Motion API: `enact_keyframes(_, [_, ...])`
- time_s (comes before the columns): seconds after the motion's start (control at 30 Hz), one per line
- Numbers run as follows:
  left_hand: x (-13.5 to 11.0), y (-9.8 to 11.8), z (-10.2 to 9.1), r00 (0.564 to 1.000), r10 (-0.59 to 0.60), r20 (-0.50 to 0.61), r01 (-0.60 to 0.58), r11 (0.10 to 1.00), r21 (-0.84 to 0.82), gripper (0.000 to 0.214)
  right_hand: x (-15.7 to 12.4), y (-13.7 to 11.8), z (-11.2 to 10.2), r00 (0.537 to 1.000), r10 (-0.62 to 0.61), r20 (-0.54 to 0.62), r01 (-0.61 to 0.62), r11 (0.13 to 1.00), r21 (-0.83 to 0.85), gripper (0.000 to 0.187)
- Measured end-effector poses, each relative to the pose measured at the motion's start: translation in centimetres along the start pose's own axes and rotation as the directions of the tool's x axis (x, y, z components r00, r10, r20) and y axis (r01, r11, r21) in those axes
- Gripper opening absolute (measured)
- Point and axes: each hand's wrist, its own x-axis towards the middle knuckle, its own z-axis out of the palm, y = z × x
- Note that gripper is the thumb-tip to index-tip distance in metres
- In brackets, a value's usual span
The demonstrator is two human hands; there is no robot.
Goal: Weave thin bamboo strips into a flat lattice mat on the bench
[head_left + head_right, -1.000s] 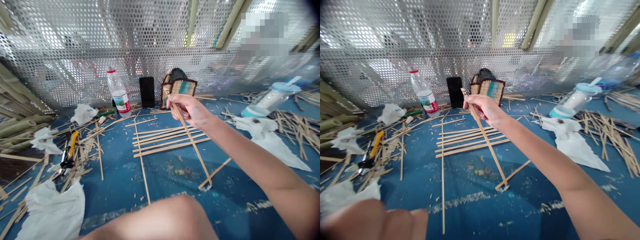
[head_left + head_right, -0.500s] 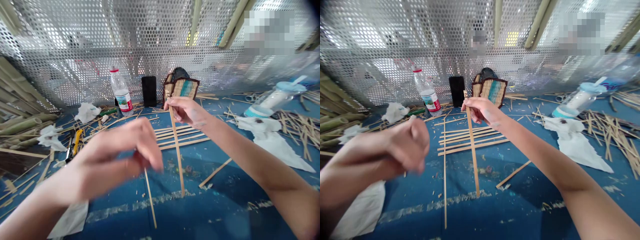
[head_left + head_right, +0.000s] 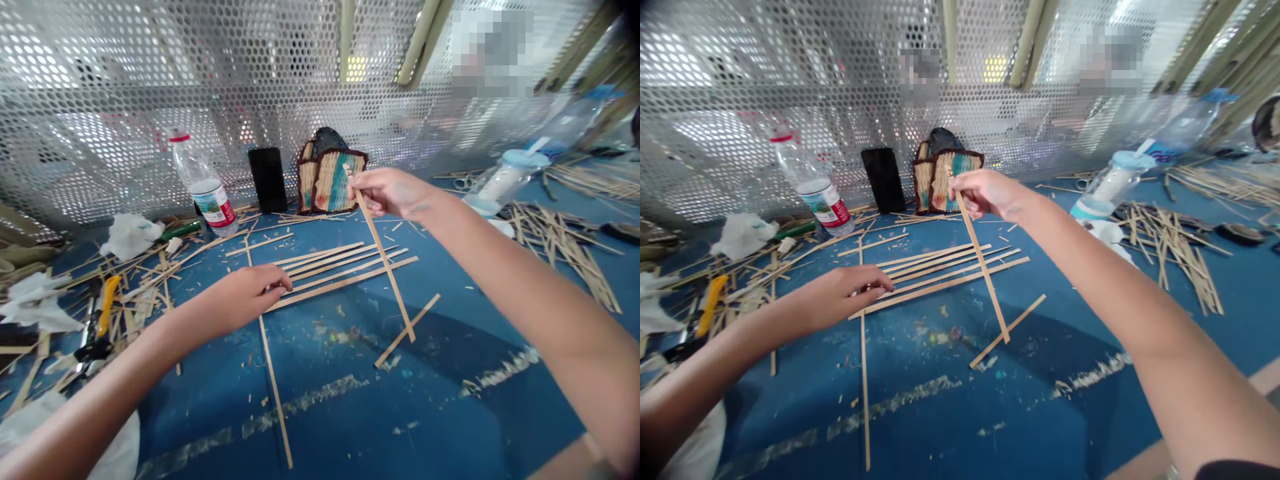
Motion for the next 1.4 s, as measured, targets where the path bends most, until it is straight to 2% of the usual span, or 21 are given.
enact_keyframes(0.13, [1.8, 0.9, -1.4, 0.999, -0.025, 0.022, 0.024, 0.999, 0.044, 0.033, -1.7, 1.8, -0.1, 0.993, 0.116, -0.022, -0.116, 0.993, 0.012, 0.017])
enact_keyframes(0.23, [2.5, 2.4, -2.2, 1.0, 0.001, 0.019, -0.002, 0.999, 0.036, 0.035, -3.0, 2.8, 0.1, 0.985, 0.172, -0.014, -0.169, 0.976, 0.135, 0.013])
enact_keyframes(0.3, [2.8, 3.5, -2.1, 1.0, 0.017, 0.008, -0.017, 1.0, 0.017, 0.036, -3.4, 3.3, 0.4, 0.983, 0.182, -0.025, -0.171, 0.958, 0.231, 0.013])
enact_keyframes(0.4, [3.1, 4.8, -0.5, 1.0, 0.003, 0.003, -0.003, 0.999, 0.048, 0.036, -3.3, 4.1, 1.3, 0.979, 0.203, -0.033, -0.183, 0.931, 0.315, 0.012])
enact_keyframes(0.57, [3.1, 6.1, 2.7, 1.0, 0.03, 0.004, -0.03, 0.959, 0.283, 0.033, -3.0, 4.4, 3.0, 0.976, 0.215, -0.025, -0.197, 0.932, 0.304, 0.012])
enact_keyframes(0.77, [2.6, 7.7, 4.1, 0.992, 0.127, -0.021, -0.121, 0.977, 0.173, 0.029, -3.8, 3.3, 2.0, 0.995, 0.1, -0.007, -0.096, 0.969, 0.228, 0.017])
enact_keyframes(0.97, [1.9, 8.6, 6.1, 0.966, 0.253, -0.046, -0.245, 0.959, 0.141, 0.03, -4.2, 2.6, 0.4, 0.99, 0.116, 0.077, -0.122, 0.99, 0.07, 0.019])
enact_keyframes(1.03, [2.0, 8.2, 6.2, 0.953, 0.298, -0.052, -0.285, 0.942, 0.177, 0.033, -4.4, 2.2, -0.5, 0.992, 0.123, 0.04, -0.124, 0.992, 0.021, 0.018])
enact_keyframes(1.1, [2.4, 7.3, 6.0, 0.956, 0.284, -0.072, -0.257, 0.932, 0.255, 0.033, -4.6, 1.8, -2.2, 0.99, 0.13, -0.045, -0.132, 0.99, -0.044, 0.016])
enact_keyframes(1.23, [3.7, 5.0, 5.8, 0.987, 0.121, -0.103, -0.079, 0.934, 0.348, 0.028, -5.1, 2.3, -7.1, 0.957, 0.231, -0.177, -0.264, 0.945, -0.195, 0.019])
enact_keyframes(1.4, [4.6, 3.6, 6.4, 0.997, -0.035, -0.066, 0.054, 0.945, 0.322, 0.025, -5.3, 5.4, -12.3, 0.881, 0.353, -0.314, -0.435, 0.866, -0.248, 0.02])
